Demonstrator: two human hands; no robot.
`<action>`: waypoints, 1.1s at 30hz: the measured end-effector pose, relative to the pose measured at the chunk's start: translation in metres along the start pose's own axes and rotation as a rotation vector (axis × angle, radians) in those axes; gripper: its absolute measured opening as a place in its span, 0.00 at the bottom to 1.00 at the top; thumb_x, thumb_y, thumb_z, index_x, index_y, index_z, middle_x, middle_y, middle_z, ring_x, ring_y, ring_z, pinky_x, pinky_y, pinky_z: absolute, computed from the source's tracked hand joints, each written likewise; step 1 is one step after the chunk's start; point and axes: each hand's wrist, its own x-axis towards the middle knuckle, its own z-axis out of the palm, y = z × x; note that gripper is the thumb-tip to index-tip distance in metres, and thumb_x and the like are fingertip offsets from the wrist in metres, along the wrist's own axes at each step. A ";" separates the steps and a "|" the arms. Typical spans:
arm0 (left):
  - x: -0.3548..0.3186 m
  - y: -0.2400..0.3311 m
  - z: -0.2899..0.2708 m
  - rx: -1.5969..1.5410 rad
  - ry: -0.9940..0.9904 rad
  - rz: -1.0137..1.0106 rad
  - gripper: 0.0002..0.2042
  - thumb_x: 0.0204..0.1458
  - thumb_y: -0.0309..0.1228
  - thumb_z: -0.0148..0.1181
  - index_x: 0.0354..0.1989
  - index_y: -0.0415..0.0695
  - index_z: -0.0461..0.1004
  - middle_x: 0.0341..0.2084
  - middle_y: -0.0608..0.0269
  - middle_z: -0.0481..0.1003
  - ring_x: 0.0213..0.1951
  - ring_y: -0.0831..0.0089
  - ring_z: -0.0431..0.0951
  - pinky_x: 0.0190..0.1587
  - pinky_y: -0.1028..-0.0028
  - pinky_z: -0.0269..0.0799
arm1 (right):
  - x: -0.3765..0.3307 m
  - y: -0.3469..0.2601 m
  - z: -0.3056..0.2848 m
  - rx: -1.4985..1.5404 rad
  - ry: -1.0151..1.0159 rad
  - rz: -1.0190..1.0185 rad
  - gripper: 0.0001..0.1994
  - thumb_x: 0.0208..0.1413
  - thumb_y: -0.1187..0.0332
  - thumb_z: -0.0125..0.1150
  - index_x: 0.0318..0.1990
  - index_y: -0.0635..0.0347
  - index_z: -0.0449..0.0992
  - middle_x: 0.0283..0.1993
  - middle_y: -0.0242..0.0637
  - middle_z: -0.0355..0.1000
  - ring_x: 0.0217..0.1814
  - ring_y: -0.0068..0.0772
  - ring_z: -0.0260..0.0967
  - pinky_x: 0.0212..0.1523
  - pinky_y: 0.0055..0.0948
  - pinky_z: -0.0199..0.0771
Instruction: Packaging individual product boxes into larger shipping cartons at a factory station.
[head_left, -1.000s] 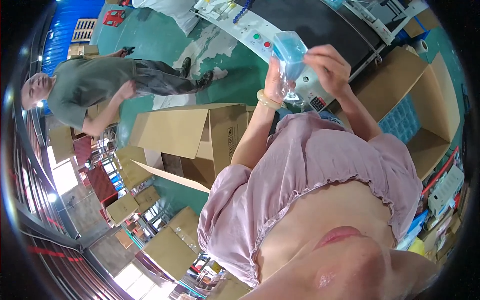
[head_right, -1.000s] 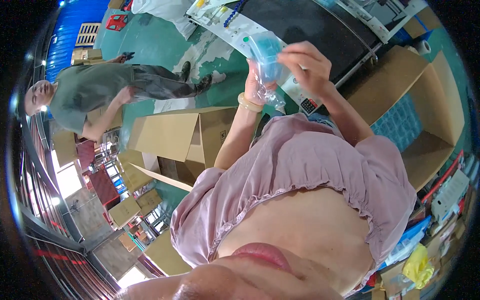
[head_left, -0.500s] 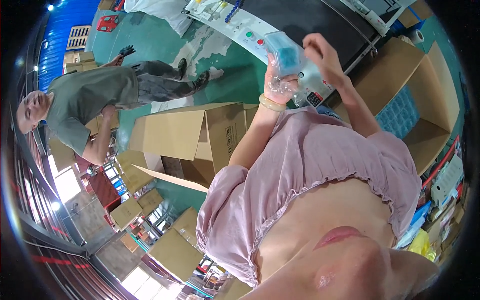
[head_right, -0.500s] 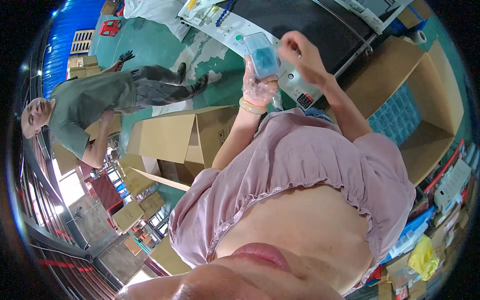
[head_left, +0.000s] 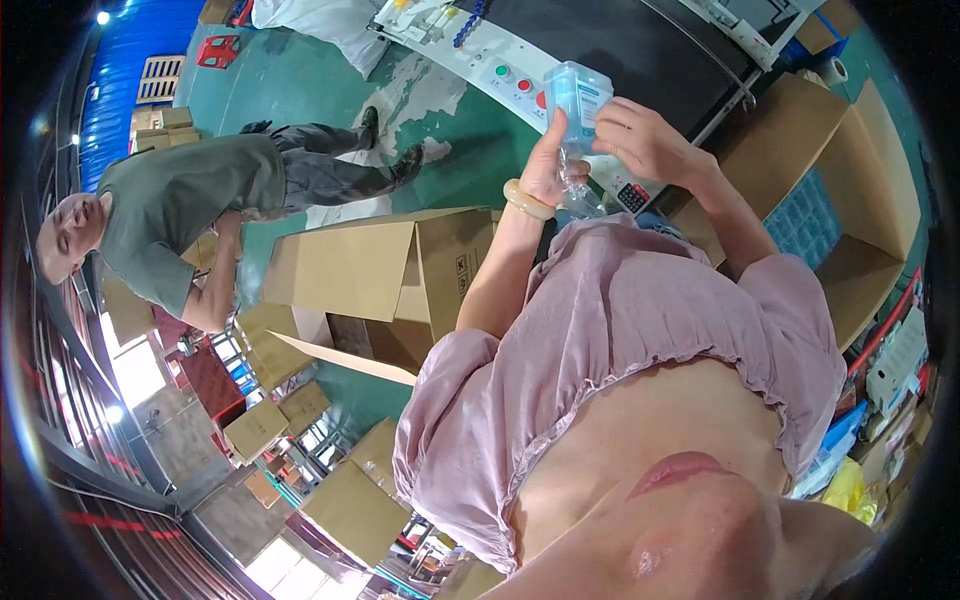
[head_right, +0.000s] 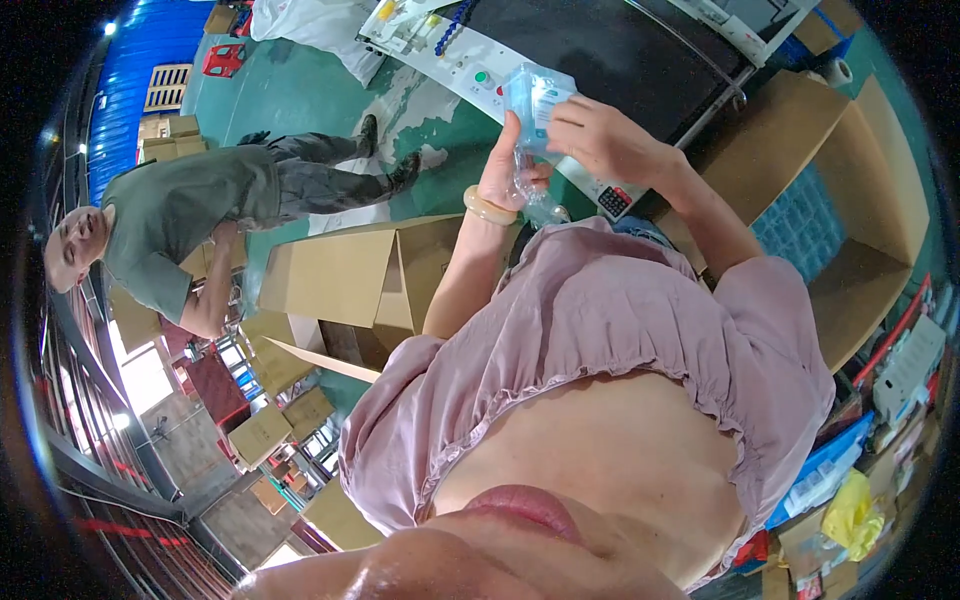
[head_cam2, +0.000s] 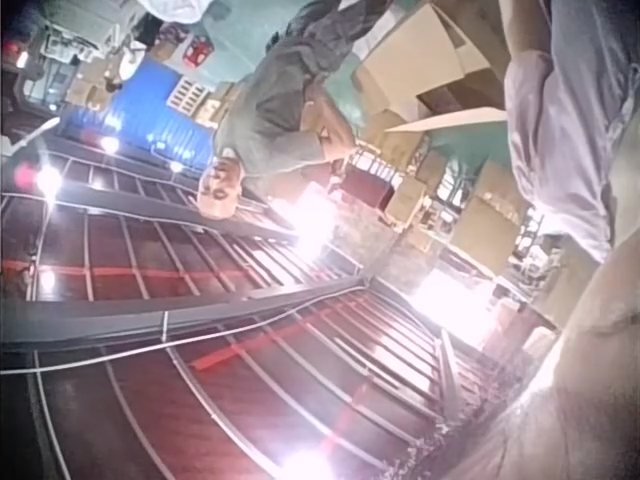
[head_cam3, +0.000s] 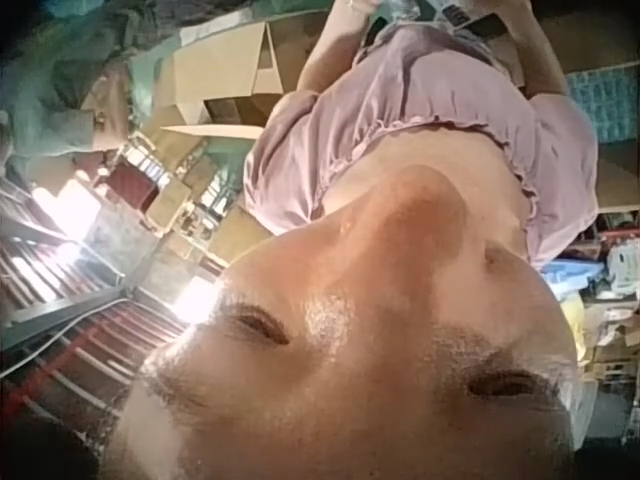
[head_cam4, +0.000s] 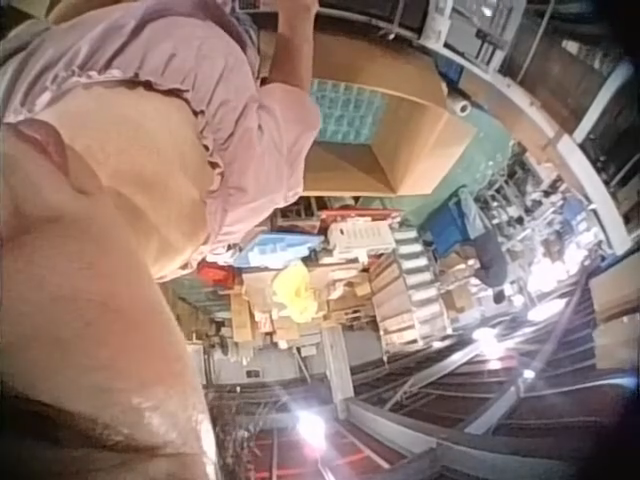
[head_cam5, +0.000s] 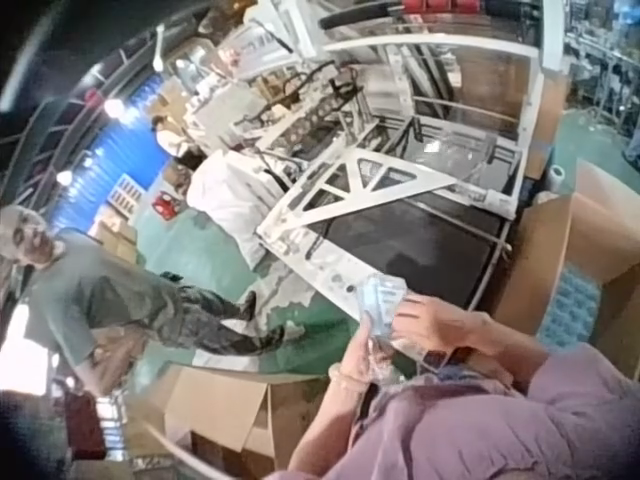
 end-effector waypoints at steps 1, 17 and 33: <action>0.001 -0.001 -0.002 -0.004 0.008 0.016 0.23 0.47 0.56 0.51 0.39 0.50 0.68 0.25 0.72 0.71 0.16 0.83 0.63 0.15 0.84 0.55 | 0.001 0.003 0.000 0.010 0.003 0.017 0.06 0.45 0.75 0.56 0.25 0.64 0.65 0.30 0.41 0.61 0.30 0.43 0.59 0.29 0.33 0.63; 0.005 0.003 0.029 -0.022 0.120 0.198 0.22 0.48 0.54 0.51 0.41 0.50 0.67 0.26 0.71 0.71 0.22 0.81 0.69 0.18 0.82 0.58 | 0.003 0.027 0.039 0.317 0.432 0.604 0.10 0.53 0.74 0.51 0.22 0.60 0.60 0.19 0.25 0.55 0.21 0.14 0.52 0.20 0.19 0.53; -0.005 -0.001 0.000 0.091 0.067 0.302 0.28 0.47 0.58 0.47 0.40 0.44 0.68 0.27 0.67 0.71 0.25 0.80 0.68 0.26 0.78 0.64 | 0.014 0.012 0.012 0.263 0.210 0.436 0.04 0.47 0.77 0.53 0.28 0.63 0.64 0.28 0.40 0.58 0.30 0.34 0.59 0.30 0.25 0.61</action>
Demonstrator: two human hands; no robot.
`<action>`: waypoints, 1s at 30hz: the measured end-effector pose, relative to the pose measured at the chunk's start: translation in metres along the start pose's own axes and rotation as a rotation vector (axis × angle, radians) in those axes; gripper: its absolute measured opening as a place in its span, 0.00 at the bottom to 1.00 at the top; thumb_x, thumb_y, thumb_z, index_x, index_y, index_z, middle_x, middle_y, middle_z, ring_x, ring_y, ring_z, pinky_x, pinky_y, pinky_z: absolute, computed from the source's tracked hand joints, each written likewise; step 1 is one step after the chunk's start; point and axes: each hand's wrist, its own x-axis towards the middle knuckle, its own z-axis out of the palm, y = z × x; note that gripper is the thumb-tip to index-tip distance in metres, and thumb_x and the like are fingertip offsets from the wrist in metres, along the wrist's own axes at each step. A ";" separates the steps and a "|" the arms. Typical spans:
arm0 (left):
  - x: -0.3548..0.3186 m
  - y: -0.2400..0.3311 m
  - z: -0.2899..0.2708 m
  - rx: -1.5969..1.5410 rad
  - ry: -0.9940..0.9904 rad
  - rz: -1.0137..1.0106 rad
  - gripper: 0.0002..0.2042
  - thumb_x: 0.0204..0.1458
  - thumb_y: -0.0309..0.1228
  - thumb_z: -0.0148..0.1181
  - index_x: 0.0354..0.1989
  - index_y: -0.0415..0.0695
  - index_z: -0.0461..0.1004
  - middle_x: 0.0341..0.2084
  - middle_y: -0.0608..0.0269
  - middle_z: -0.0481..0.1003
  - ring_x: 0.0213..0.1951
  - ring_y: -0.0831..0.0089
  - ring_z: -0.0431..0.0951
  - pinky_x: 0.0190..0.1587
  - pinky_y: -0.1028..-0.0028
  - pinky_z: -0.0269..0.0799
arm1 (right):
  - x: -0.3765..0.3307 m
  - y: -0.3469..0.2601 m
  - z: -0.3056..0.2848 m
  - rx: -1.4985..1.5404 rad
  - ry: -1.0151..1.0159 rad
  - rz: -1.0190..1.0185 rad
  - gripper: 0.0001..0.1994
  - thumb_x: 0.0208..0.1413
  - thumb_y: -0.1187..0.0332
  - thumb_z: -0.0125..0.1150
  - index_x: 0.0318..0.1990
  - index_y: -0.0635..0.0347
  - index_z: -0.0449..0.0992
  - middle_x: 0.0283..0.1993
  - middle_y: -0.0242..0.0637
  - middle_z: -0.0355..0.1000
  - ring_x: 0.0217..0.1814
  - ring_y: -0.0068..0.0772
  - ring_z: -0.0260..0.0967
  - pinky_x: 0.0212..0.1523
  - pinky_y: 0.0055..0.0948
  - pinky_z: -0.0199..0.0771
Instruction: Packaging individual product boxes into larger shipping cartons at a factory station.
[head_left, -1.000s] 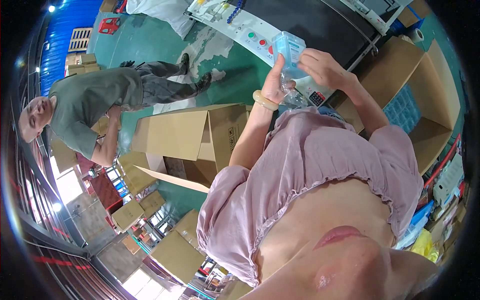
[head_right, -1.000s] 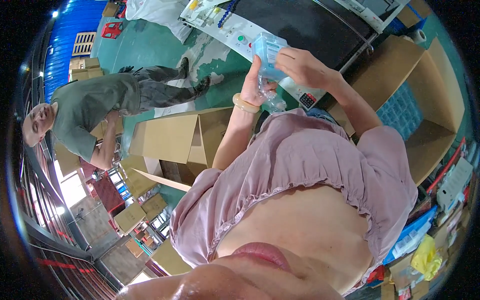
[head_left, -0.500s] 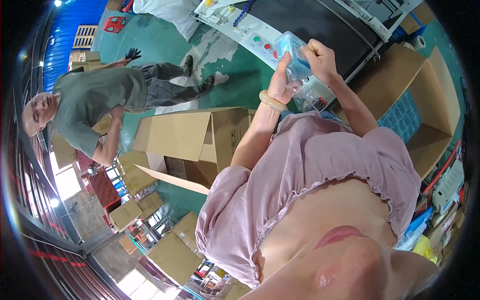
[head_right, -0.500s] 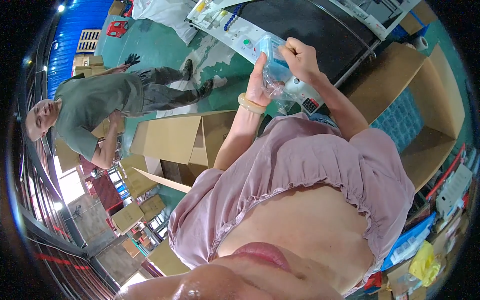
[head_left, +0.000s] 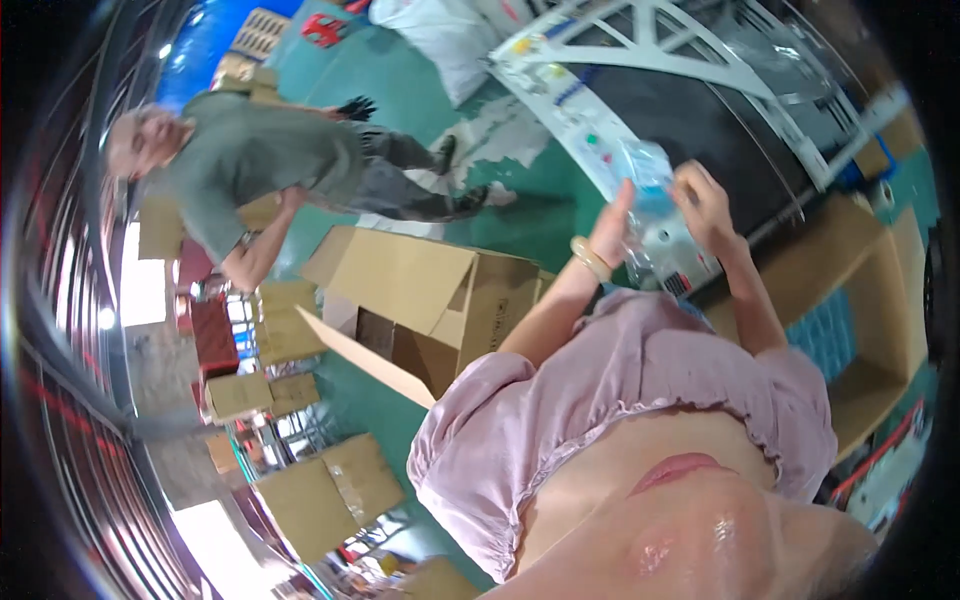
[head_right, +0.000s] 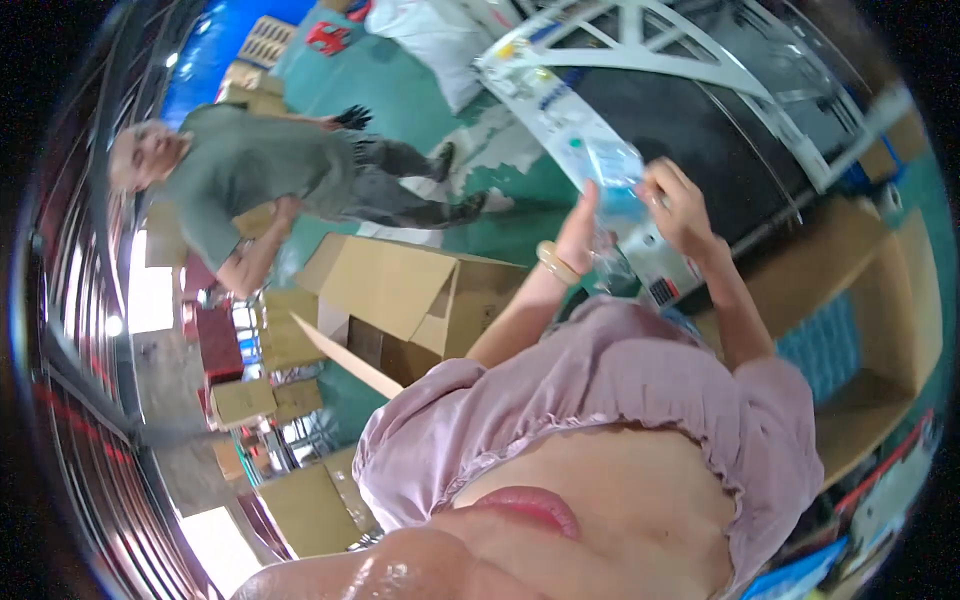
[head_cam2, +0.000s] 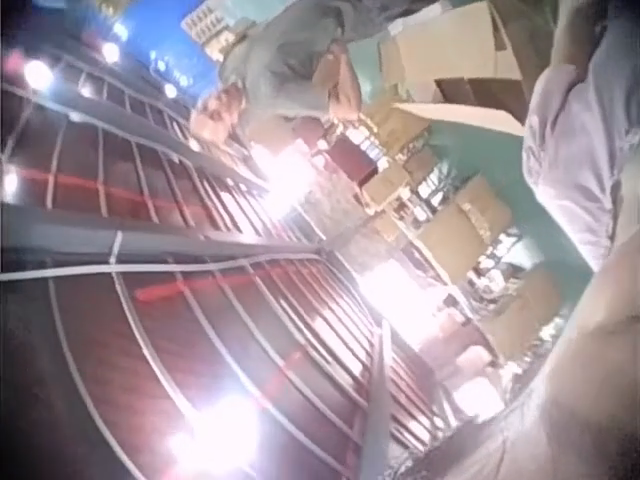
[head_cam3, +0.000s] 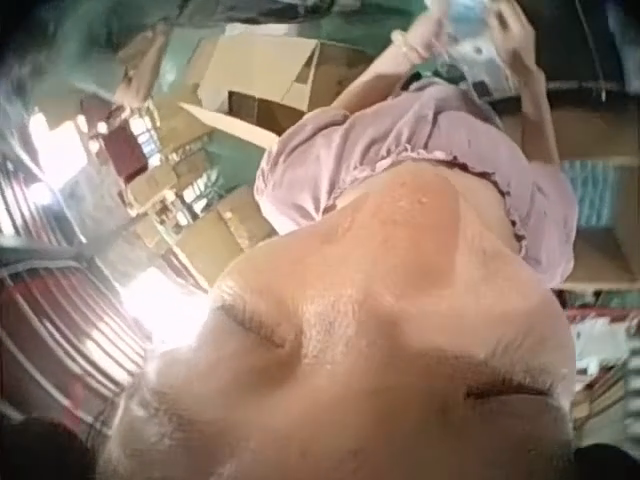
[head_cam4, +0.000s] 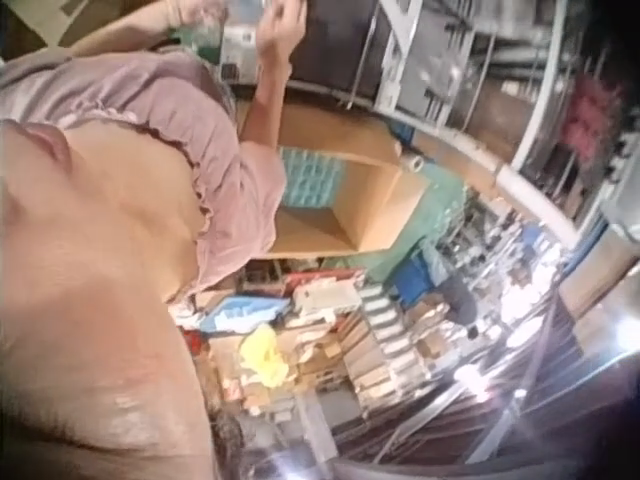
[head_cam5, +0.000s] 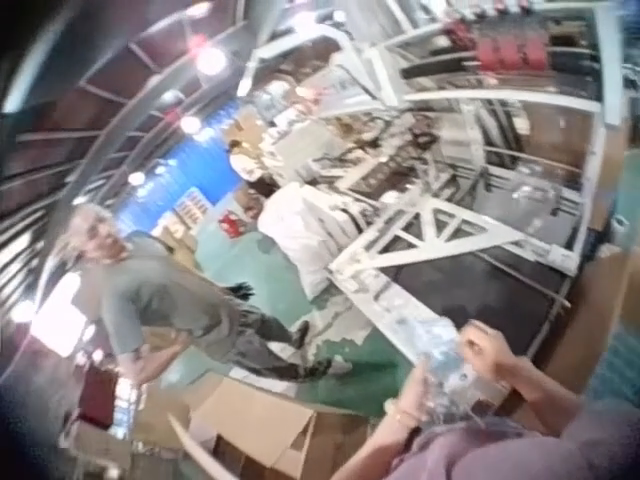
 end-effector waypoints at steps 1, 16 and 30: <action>0.002 -0.007 0.000 0.050 0.024 0.117 0.28 0.47 0.55 0.51 0.46 0.41 0.66 0.34 0.64 0.72 0.33 0.77 0.71 0.34 0.76 0.69 | -0.004 0.000 0.001 -0.157 -0.021 -0.118 0.04 0.47 0.77 0.52 0.28 0.64 0.64 0.28 0.42 0.58 0.29 0.38 0.60 0.29 0.28 0.61; -0.001 -0.031 0.029 0.501 0.307 0.462 0.41 0.37 0.34 0.65 0.61 0.39 0.49 0.52 0.53 0.63 0.53 0.71 0.63 0.54 0.75 0.57 | -0.011 0.000 -0.004 -0.620 0.014 -0.405 0.04 0.53 0.73 0.49 0.34 0.62 0.64 0.42 0.47 0.65 0.45 0.49 0.64 0.43 0.41 0.64; -0.002 -0.022 0.012 0.479 0.278 0.239 0.37 0.39 0.30 0.62 0.60 0.38 0.52 0.49 0.57 0.66 0.49 0.74 0.66 0.53 0.77 0.58 | -0.013 0.042 -0.004 -0.403 -0.130 0.051 0.06 0.51 0.72 0.52 0.37 0.60 0.68 0.36 0.43 0.69 0.39 0.44 0.68 0.42 0.31 0.68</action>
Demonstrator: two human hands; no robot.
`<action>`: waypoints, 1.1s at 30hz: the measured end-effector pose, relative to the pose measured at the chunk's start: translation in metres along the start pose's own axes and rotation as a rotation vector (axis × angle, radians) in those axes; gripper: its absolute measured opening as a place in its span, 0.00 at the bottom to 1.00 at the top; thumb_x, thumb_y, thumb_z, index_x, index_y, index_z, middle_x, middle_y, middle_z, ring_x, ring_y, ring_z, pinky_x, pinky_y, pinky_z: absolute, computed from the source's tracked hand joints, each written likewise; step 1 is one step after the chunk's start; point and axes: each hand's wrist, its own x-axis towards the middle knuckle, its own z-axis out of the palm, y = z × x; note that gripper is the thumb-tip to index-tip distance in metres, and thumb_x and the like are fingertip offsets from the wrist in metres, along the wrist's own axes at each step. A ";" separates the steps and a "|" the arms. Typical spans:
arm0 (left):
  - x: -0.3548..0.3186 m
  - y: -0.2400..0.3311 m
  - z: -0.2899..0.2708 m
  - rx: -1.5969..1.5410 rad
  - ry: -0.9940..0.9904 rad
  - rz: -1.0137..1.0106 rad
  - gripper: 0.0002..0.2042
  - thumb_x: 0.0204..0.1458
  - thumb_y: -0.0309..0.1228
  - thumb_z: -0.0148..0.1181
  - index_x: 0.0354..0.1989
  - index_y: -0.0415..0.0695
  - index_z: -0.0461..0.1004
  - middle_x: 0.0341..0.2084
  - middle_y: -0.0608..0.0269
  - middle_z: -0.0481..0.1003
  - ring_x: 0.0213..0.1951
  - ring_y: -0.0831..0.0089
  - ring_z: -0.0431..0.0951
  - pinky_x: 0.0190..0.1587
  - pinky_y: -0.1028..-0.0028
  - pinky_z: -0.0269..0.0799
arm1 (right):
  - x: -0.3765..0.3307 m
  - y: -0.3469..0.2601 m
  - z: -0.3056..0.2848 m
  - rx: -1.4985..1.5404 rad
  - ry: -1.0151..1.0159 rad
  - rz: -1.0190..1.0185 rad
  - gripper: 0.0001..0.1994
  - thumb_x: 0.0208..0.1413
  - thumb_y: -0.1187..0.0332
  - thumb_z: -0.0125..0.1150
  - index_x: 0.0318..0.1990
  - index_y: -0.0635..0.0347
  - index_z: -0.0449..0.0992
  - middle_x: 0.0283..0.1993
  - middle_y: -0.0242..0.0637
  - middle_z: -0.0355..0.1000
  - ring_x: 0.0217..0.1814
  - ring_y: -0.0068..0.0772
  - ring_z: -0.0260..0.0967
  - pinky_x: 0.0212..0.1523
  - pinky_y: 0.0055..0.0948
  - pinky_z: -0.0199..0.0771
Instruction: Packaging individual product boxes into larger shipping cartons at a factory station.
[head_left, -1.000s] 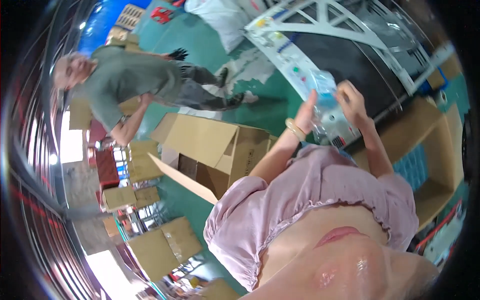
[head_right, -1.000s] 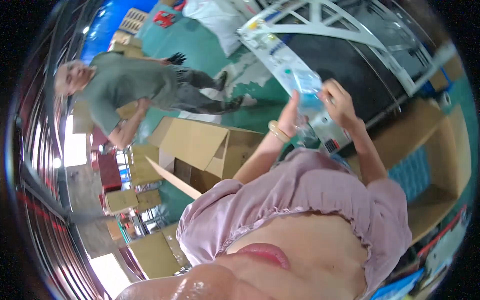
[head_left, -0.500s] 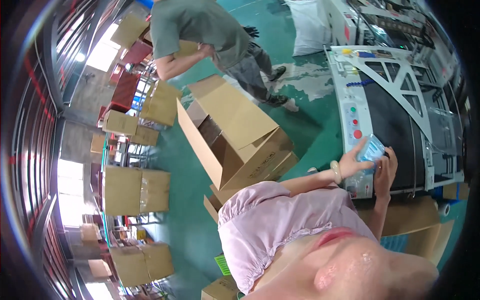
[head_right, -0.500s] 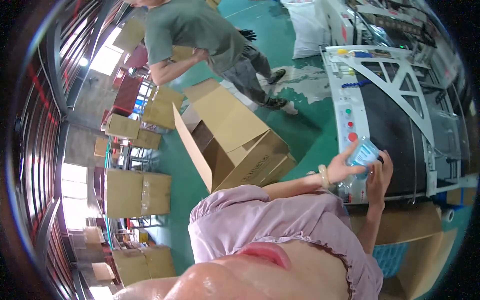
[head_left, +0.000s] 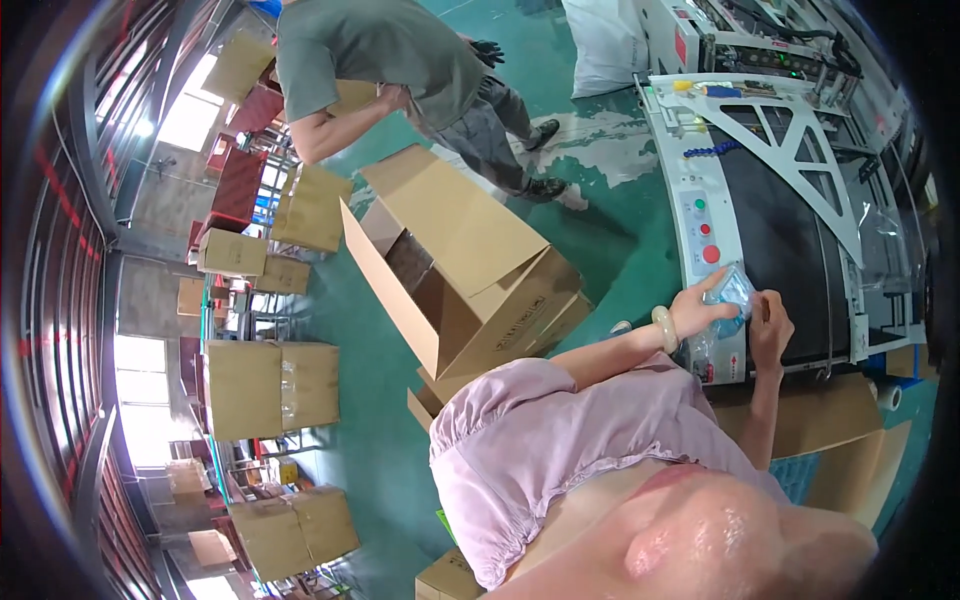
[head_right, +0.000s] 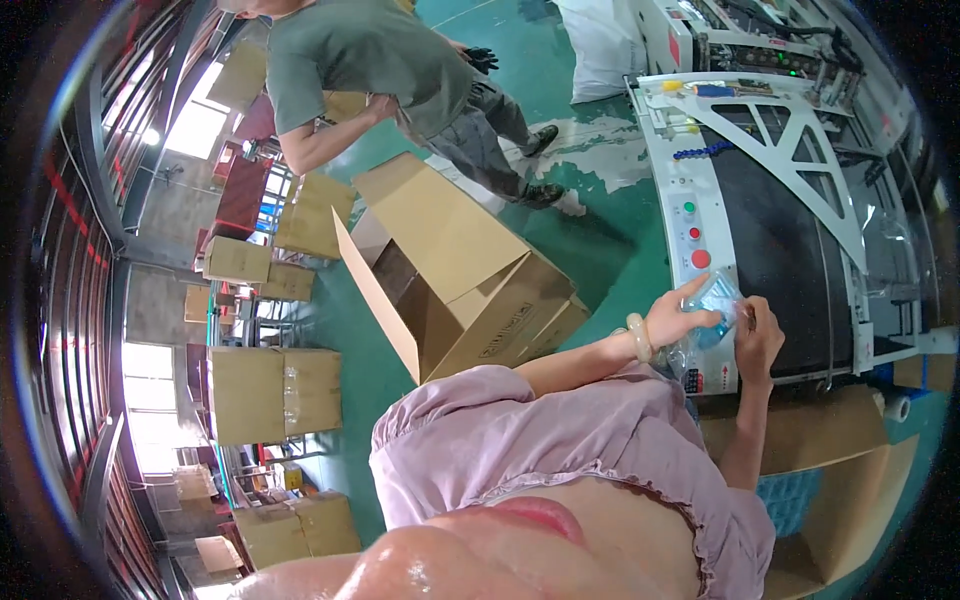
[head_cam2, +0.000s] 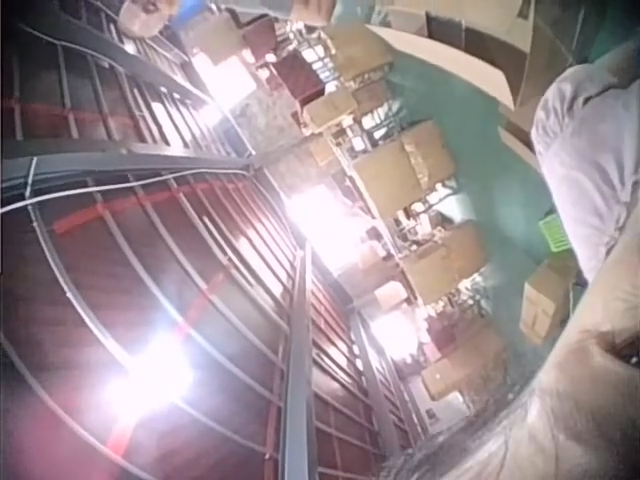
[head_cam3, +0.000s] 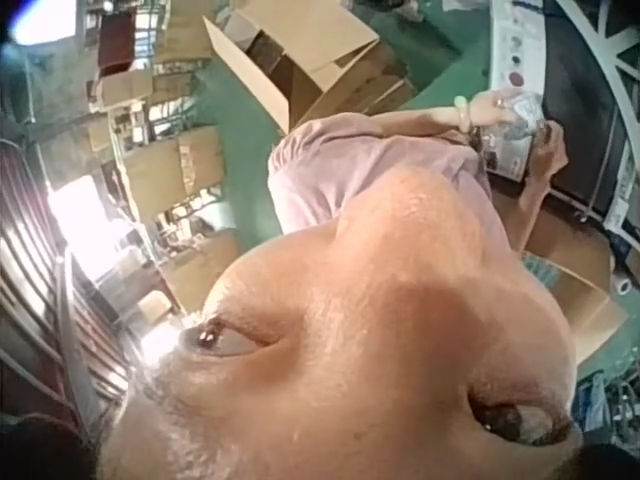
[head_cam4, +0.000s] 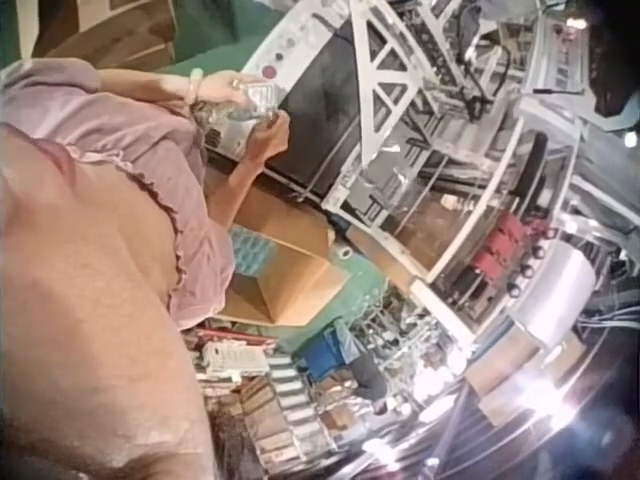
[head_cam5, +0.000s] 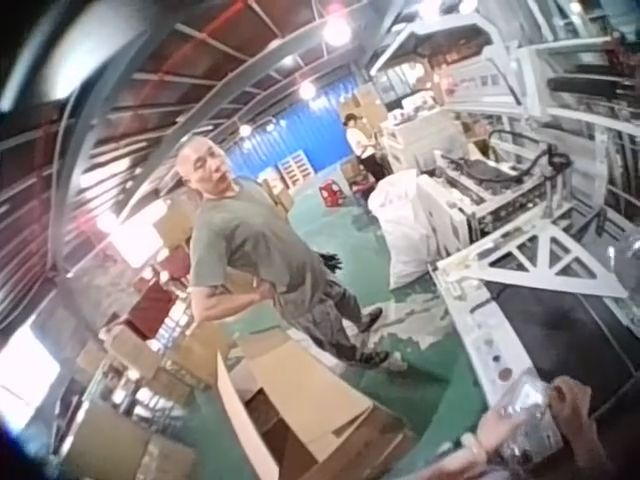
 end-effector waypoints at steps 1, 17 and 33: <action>0.005 -0.016 0.000 -0.114 0.015 0.024 0.38 0.38 0.31 0.62 0.60 0.40 0.52 0.49 0.56 0.67 0.49 0.73 0.67 0.53 0.77 0.59 | 0.000 -0.005 -0.003 0.044 -0.003 0.014 0.06 0.50 0.73 0.53 0.37 0.61 0.69 0.38 0.43 0.68 0.39 0.43 0.68 0.43 0.31 0.67; -0.002 0.000 -0.003 -0.077 0.031 0.138 0.39 0.40 0.27 0.62 0.62 0.41 0.47 0.53 0.57 0.63 0.52 0.73 0.63 0.54 0.76 0.56 | -0.008 -0.001 0.027 0.510 0.181 -0.065 0.02 0.50 0.78 0.50 0.31 0.64 0.64 0.52 0.45 0.61 0.52 0.36 0.60 0.53 0.29 0.56; 0.010 -0.015 0.003 -0.264 -0.016 -0.035 0.38 0.39 0.34 0.60 0.62 0.45 0.51 0.44 0.57 0.69 0.43 0.74 0.70 0.45 0.77 0.65 | -0.005 0.006 0.027 0.275 0.224 0.138 0.04 0.56 0.72 0.47 0.33 0.62 0.66 0.35 0.38 0.68 0.31 0.28 0.65 0.33 0.23 0.66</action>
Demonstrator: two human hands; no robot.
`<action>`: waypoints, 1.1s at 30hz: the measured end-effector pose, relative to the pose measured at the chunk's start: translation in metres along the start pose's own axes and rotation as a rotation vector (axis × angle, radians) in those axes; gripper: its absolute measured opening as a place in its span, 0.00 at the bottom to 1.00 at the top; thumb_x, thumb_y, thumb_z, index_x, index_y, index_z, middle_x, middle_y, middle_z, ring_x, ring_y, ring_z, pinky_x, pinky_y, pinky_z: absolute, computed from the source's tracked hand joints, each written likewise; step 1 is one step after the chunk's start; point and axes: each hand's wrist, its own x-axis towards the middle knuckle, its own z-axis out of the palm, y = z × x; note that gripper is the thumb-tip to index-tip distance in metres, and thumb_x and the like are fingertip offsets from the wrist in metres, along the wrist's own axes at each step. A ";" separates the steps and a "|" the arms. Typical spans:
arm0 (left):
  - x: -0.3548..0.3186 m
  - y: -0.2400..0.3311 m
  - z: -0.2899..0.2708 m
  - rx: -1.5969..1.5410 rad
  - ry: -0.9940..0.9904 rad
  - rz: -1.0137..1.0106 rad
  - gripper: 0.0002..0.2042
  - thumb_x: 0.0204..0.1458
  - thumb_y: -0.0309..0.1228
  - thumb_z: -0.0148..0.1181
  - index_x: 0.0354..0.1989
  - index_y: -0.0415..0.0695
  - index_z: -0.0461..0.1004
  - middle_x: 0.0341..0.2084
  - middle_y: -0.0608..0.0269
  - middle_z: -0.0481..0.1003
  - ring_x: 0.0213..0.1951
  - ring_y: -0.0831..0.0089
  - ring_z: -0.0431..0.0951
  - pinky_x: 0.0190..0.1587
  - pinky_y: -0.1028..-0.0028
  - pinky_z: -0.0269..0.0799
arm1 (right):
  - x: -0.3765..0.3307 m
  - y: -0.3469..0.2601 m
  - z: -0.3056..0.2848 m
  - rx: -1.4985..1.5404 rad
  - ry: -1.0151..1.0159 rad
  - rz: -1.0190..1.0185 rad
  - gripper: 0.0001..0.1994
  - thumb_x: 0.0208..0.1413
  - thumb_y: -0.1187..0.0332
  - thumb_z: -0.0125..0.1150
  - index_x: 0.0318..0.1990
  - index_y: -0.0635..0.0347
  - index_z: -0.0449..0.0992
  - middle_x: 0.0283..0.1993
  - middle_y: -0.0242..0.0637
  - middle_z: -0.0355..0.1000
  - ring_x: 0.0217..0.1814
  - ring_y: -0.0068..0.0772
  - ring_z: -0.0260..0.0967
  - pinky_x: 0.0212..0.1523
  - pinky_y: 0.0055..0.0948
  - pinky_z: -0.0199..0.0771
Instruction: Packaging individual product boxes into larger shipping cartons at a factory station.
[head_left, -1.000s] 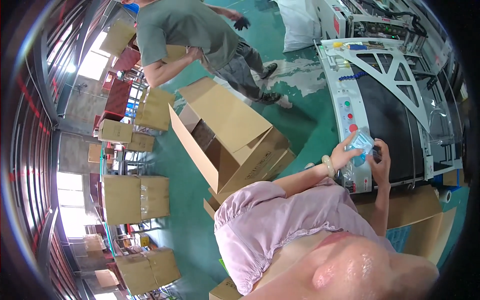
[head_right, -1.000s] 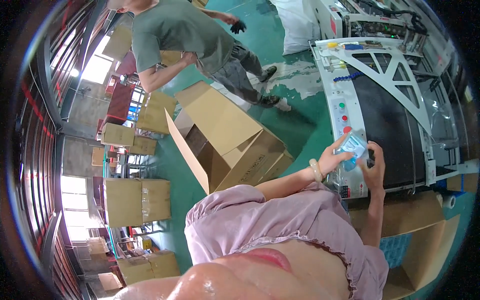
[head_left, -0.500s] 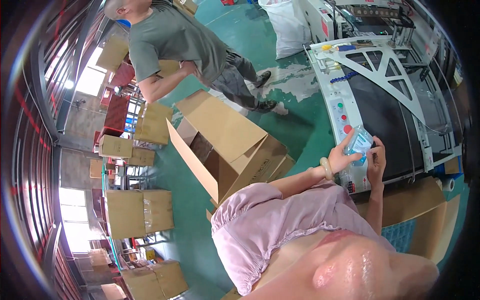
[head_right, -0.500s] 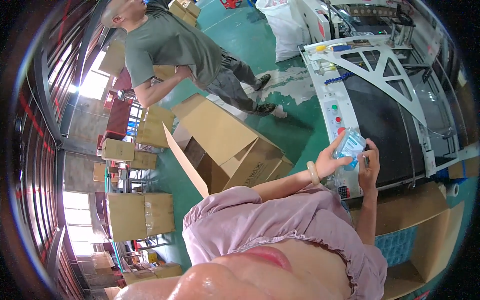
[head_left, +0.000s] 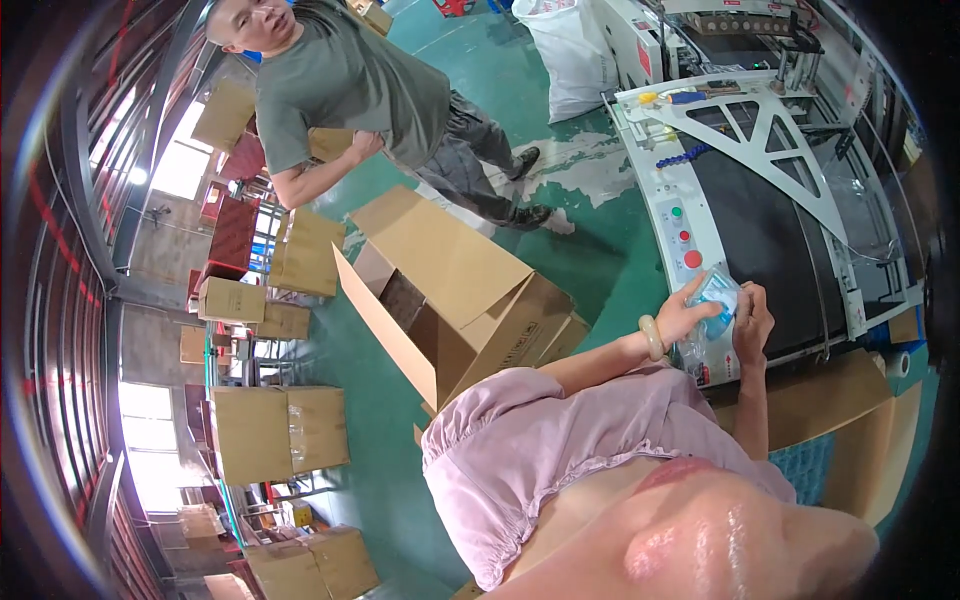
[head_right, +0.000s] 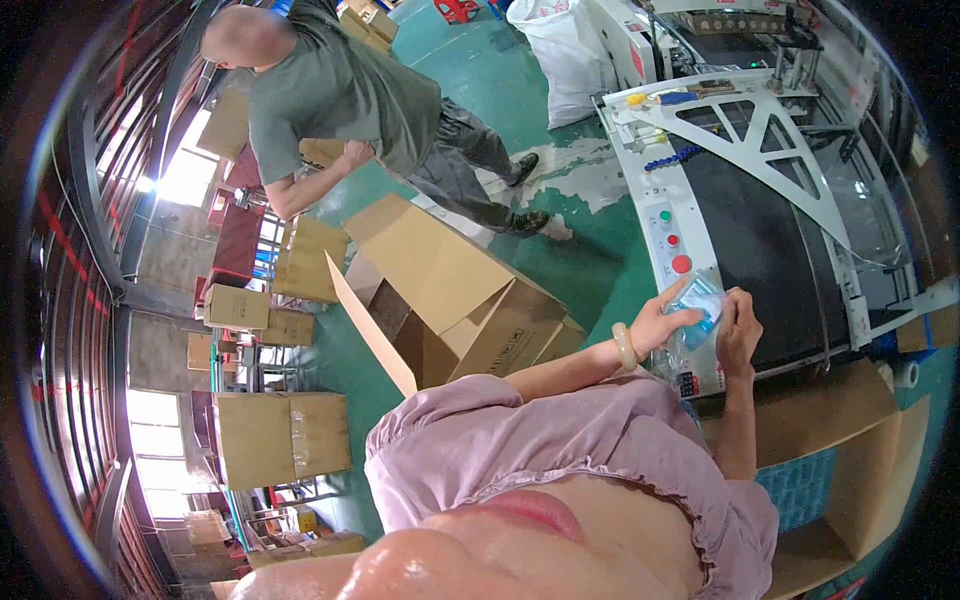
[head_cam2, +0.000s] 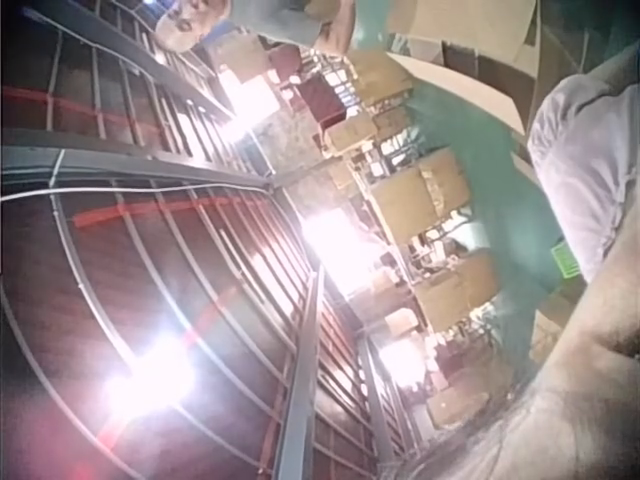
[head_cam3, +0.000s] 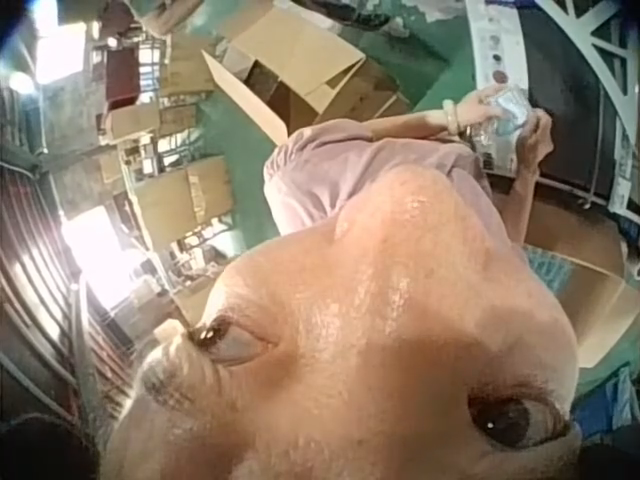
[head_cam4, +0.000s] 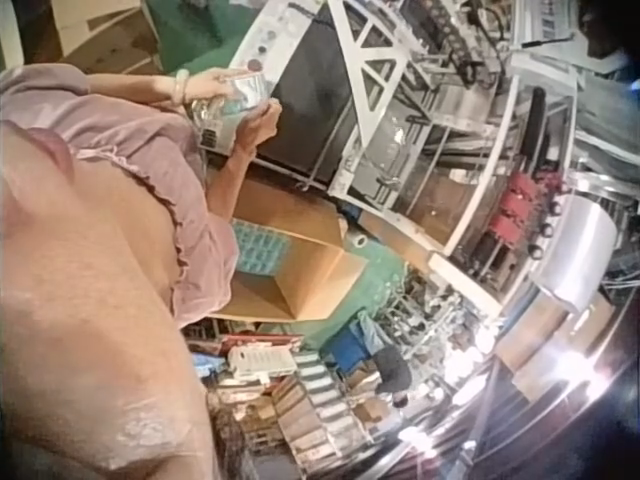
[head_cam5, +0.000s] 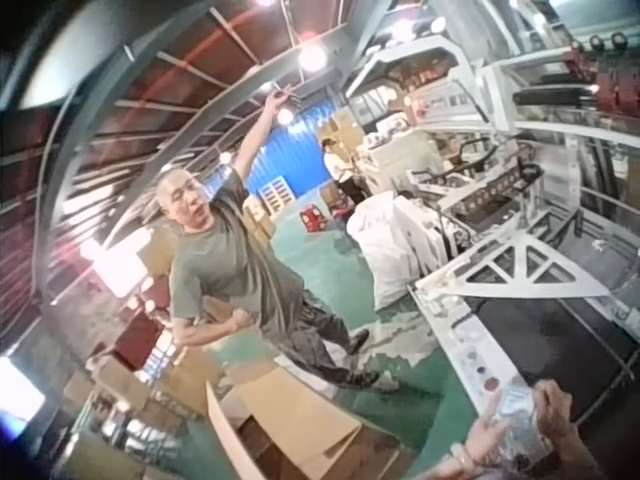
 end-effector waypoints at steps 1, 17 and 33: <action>0.000 0.001 -0.001 0.008 -0.008 -0.054 0.38 0.39 0.34 0.60 0.61 0.45 0.51 0.43 0.58 0.69 0.43 0.75 0.69 0.45 0.77 0.65 | 0.000 0.000 -0.001 0.000 0.000 -0.001 0.04 0.56 0.72 0.47 0.33 0.62 0.66 0.35 0.38 0.68 0.31 0.28 0.65 0.33 0.23 0.66; -0.001 0.004 -0.025 0.259 -0.324 0.017 0.37 0.36 0.27 0.56 0.61 0.45 0.52 0.44 0.61 0.67 0.36 0.77 0.70 0.29 0.79 0.68 | 0.056 0.024 -0.071 0.083 0.209 0.276 0.11 0.53 0.64 0.55 0.40 0.61 0.69 0.25 0.31 0.65 0.28 0.18 0.61 0.29 0.20 0.66; 0.003 0.023 -0.013 -0.237 -0.449 -0.273 0.19 0.39 0.29 0.57 0.42 0.39 0.67 0.26 0.63 0.72 0.25 0.77 0.72 0.23 0.77 0.67 | -0.009 -0.005 -0.005 0.452 -0.174 0.285 0.06 0.43 0.78 0.55 0.31 0.62 0.77 0.33 0.32 0.73 0.35 0.19 0.68 0.36 0.23 0.68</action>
